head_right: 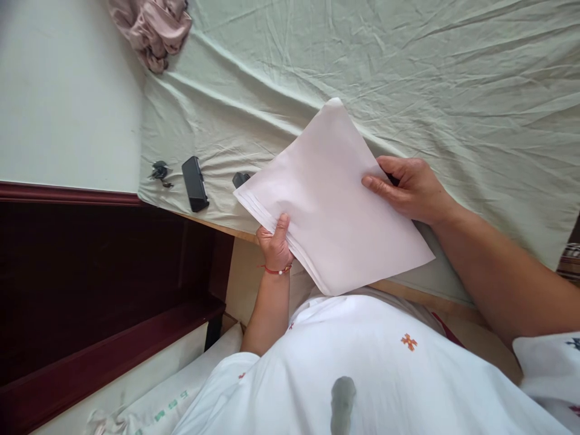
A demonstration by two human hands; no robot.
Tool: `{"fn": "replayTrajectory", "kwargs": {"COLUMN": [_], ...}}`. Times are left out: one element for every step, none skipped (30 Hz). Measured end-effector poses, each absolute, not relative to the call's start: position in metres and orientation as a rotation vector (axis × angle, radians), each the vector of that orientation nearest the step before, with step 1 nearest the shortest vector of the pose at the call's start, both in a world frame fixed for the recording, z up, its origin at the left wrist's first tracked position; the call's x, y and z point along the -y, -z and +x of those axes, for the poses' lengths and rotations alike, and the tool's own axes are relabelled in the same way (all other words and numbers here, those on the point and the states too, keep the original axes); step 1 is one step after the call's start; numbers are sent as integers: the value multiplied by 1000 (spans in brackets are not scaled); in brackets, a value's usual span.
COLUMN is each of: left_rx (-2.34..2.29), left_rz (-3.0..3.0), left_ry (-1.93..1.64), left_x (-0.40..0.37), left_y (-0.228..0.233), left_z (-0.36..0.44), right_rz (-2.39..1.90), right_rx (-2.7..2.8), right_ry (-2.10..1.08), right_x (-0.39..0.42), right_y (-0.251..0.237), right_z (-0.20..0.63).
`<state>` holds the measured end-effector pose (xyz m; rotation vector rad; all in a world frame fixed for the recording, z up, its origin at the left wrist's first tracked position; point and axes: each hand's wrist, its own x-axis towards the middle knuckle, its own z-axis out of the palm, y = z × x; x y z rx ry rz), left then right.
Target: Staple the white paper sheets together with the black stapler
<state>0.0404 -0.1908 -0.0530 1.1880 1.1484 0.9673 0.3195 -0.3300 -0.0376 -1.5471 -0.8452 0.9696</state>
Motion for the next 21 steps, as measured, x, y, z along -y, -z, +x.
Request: {"fn": "replayTrajectory", "kwargs": {"left_rx": [-1161, -1172, -1182, -1190, -1196, -1204, -1215, -1223, -1225, -1222, -1213, -1202, -1189, -1179, -1173, -1170, -1171, -1176, -1187, -1199, -1206], "left_rz": [1154, 1115, 1076, 1041, 1014, 996, 982, 970, 956, 937, 915, 897, 890, 888, 889, 889, 887, 878, 864, 848, 835], "left_ry": [-994, -1025, -1057, -1088, -1114, -1138, -1166, -1198, -1234, -1271, -1308, -1336, -1349, -1351, -1343, -1326, -1305, -1285, -1273, -1267, -1265], "left_x": [191, 191, 191, 191, 190, 189, 188, 187, 185, 184, 181, 179, 177, 175, 173, 173, 173, 174, 176, 179, 182], "left_y": [51, 49, 47, 45, 43, 40, 38, 37, 35, 33, 32, 30, 30, 29, 29, 29, 30, 31, 32, 33, 34], "left_z": [42, 43, 44, 44, 45, 45, 44, 43, 43, 42, 41, 40, 39, 39, 39, 39, 40, 41, 43, 44, 46], "right_rz": [-1551, -1542, -1517, -1480, -1437, -1390, -1343, -1297, -1257, -1219, -1185, -1157, -1123, -1089, -1051, -1010, -973, -948, -942, -957, -988], "right_rx": [873, 893, 897, 879, 849, 812, 778, 753, 739, 741, 754, 773, 796, 822, 857, 900, 947, 993, 1027, 1043, 1035], "right_ry": [-965, -975, -1002, -1050, -1112, -1180, -1246, -1304, -1343, -1360, -1356, -1330, -1303, -1286, -1293, -1322, -1363, -1403, -1431, -1436, -1421], "right_x": [330, 329, 329, 329, 330, 331, 332, 334, 337, 339, 341, 343, 344, 345, 344, 344, 342, 341, 339, 337, 336], "right_y": [34, 30, 27, 23, 21, 19, 19, 20, 23, 26, 31, 36, 40, 43, 45, 45, 44, 42, 40, 38, 36], "right_z": [319, 319, 319, 318, 318, 318, 319, 319, 320, 322, 323, 324, 326, 327, 327, 327, 326, 325, 322, 320, 317]}}
